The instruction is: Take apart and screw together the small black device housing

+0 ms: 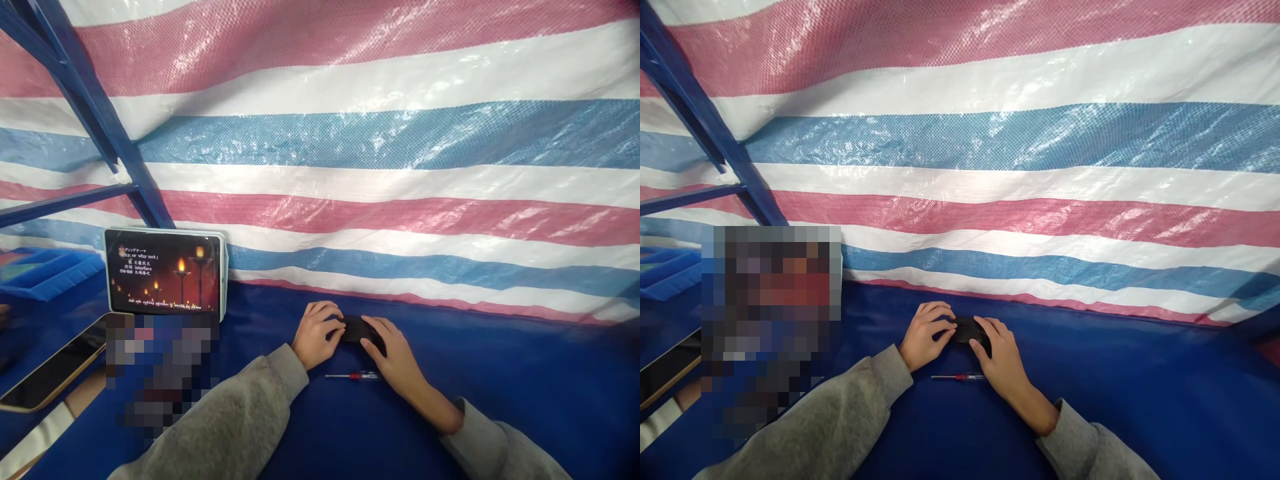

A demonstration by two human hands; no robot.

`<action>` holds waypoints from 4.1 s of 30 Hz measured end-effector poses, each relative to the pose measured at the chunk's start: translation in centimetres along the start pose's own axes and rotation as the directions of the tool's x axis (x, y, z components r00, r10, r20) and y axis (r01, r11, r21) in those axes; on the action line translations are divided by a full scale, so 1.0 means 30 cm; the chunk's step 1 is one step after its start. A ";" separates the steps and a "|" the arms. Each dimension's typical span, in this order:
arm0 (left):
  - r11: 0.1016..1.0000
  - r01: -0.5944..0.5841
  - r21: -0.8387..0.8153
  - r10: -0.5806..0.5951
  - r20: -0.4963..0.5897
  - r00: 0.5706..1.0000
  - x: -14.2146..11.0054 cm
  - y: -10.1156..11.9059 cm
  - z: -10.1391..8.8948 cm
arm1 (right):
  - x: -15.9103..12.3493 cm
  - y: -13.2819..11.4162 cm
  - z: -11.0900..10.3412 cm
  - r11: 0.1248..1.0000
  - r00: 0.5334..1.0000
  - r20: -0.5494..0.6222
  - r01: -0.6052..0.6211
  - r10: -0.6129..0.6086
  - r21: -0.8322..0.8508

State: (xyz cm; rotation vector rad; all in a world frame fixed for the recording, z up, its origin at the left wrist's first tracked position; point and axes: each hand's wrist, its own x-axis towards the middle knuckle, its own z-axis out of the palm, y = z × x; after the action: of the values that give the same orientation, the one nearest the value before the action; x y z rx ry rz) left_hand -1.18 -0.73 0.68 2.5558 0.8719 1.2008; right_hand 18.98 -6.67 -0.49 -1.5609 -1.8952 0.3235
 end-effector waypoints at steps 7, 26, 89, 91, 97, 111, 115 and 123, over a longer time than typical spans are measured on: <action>1.000 0.005 -0.014 -0.005 0.007 1.000 -0.005 -0.004 0.004 | 0.001 0.002 0.001 0.999 1.000 -0.012 0.013 -0.014 -0.029; 0.999 0.048 -0.013 -0.046 0.108 0.993 -0.008 -0.023 0.020 | -0.001 0.003 0.000 0.999 1.000 -0.010 0.013 -0.013 -0.035; 0.999 0.048 0.022 -0.052 0.261 0.964 0.004 0.010 -0.009 | -0.003 -0.011 -0.005 1.000 1.000 0.007 -0.024 0.024 0.000; 0.997 0.068 0.023 -0.072 0.236 0.969 0.004 0.009 -0.008 | -0.004 -0.008 -0.004 1.000 1.000 -0.004 -0.012 0.012 0.007; 0.990 0.140 0.026 -0.142 0.191 0.971 0.002 0.004 -0.008 | 0.001 0.006 -0.002 0.996 0.995 -0.056 -0.075 0.078 0.057; 0.999 -0.001 0.041 -0.010 0.271 0.963 0.000 -0.002 -0.007 | 0.045 -0.080 -0.177 0.990 0.998 0.020 0.055 -0.052 -0.131; 0.998 0.012 0.054 -0.025 0.257 0.966 -0.001 -0.004 -0.005 | 0.015 -0.122 -0.208 0.938 0.886 0.456 0.223 -0.082 -0.265; 0.998 0.011 0.058 -0.025 0.248 0.968 -0.001 -0.003 0.002 | 0.045 -0.175 -0.277 0.974 0.825 0.558 0.188 -0.086 -0.128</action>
State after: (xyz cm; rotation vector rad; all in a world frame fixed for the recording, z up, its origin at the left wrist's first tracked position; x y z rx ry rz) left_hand -1.19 -0.68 0.60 2.6608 0.8784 0.8358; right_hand 19.93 -8.52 9.22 -1.5394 -2.5306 0.6067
